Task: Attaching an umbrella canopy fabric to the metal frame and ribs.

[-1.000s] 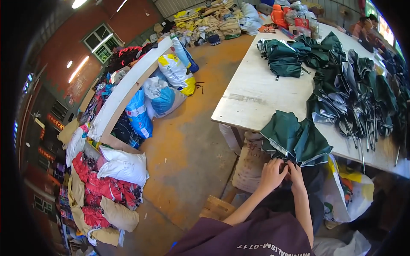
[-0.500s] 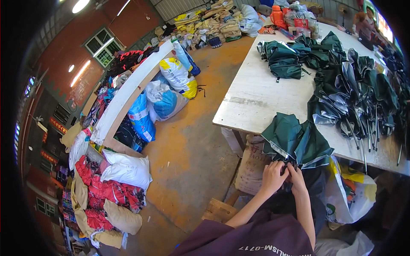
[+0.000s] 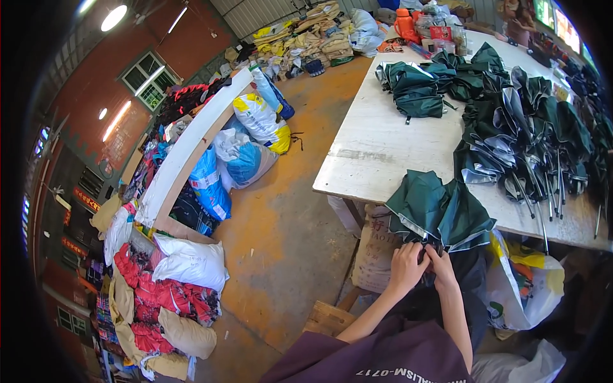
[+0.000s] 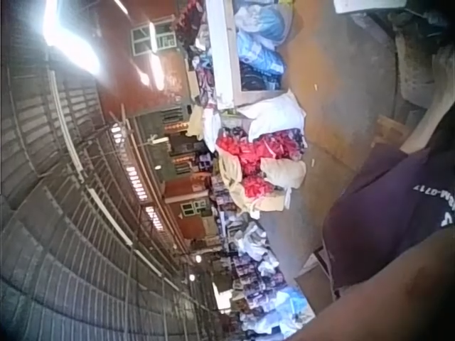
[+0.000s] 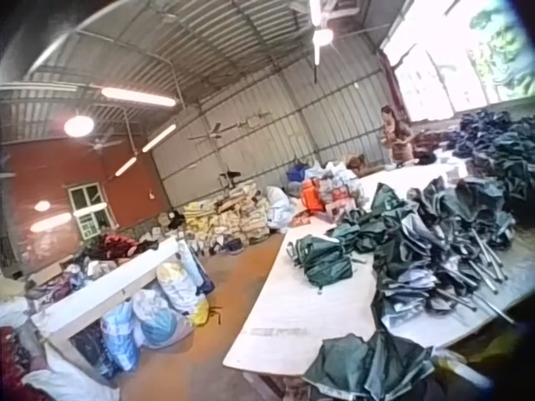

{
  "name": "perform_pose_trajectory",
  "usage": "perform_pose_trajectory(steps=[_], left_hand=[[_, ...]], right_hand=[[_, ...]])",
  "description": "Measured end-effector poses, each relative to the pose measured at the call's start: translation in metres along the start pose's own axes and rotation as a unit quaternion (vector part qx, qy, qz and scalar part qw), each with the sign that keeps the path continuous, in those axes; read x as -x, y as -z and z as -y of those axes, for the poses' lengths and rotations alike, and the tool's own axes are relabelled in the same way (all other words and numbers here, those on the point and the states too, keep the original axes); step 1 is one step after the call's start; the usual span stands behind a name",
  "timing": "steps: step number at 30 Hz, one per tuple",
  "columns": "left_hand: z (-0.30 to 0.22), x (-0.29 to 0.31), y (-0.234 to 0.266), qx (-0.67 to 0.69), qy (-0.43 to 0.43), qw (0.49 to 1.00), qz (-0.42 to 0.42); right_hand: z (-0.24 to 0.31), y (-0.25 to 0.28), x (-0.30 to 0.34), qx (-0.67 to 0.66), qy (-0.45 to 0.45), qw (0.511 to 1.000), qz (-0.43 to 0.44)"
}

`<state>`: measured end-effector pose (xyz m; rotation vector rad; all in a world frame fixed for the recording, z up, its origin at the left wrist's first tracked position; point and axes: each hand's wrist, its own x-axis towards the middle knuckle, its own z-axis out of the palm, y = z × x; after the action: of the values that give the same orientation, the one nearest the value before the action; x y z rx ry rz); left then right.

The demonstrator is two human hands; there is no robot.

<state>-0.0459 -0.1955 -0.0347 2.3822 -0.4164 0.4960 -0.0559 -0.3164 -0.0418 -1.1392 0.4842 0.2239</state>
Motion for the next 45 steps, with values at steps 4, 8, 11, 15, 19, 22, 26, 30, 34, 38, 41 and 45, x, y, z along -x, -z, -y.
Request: perform_pose_trajectory(steps=[4,8,11,15,19,22,26,30,34,38,41,45], left_hand=[[-0.002,0.000,0.003,-0.005,0.006,1.000,0.005],[-0.004,0.002,0.006,-0.003,0.012,1.000,0.004],[-0.010,-0.001,0.001,0.010,-0.002,1.000,-0.007],[-0.013,0.000,0.001,0.023,-0.012,1.000,0.013],[-0.008,0.000,0.010,0.006,-0.018,0.999,0.037],[-0.012,0.000,0.005,-0.009,-0.019,1.000,0.019],[-0.012,-0.003,-0.002,0.002,-0.018,1.000,0.018],[-0.013,-0.006,0.006,-0.015,-0.017,0.999,0.028],[-0.005,-0.009,0.008,-0.034,-0.026,0.999,0.024],[-0.005,-0.009,0.010,-0.063,-0.041,0.997,0.019],[-0.014,-0.009,0.011,-0.108,-0.059,0.992,0.028],[-0.014,-0.009,0.012,-0.116,-0.080,0.990,0.029]], right_hand=[[-0.001,-0.004,0.000,-0.017,0.010,1.000,-0.003],[-0.014,-0.002,-0.007,-0.040,0.024,0.999,-0.004],[-0.037,0.009,-0.027,-0.064,0.056,0.996,-0.015],[-0.039,0.017,-0.022,-0.084,0.057,0.994,-0.033],[-0.002,-0.014,0.000,-0.079,0.025,0.997,0.003],[-0.010,-0.007,-0.006,-0.085,0.028,0.996,-0.020],[-0.004,-0.003,-0.003,-0.058,0.006,0.998,-0.032],[-0.010,0.001,-0.008,-0.028,0.016,0.999,-0.011],[-0.014,0.000,-0.012,-0.008,0.008,1.000,0.004],[-0.012,0.001,-0.011,-0.004,-0.006,1.000,0.005],[-0.007,0.002,-0.006,-0.023,-0.018,0.999,-0.011],[0.007,-0.003,0.005,-0.025,-0.007,1.000,-0.015]])
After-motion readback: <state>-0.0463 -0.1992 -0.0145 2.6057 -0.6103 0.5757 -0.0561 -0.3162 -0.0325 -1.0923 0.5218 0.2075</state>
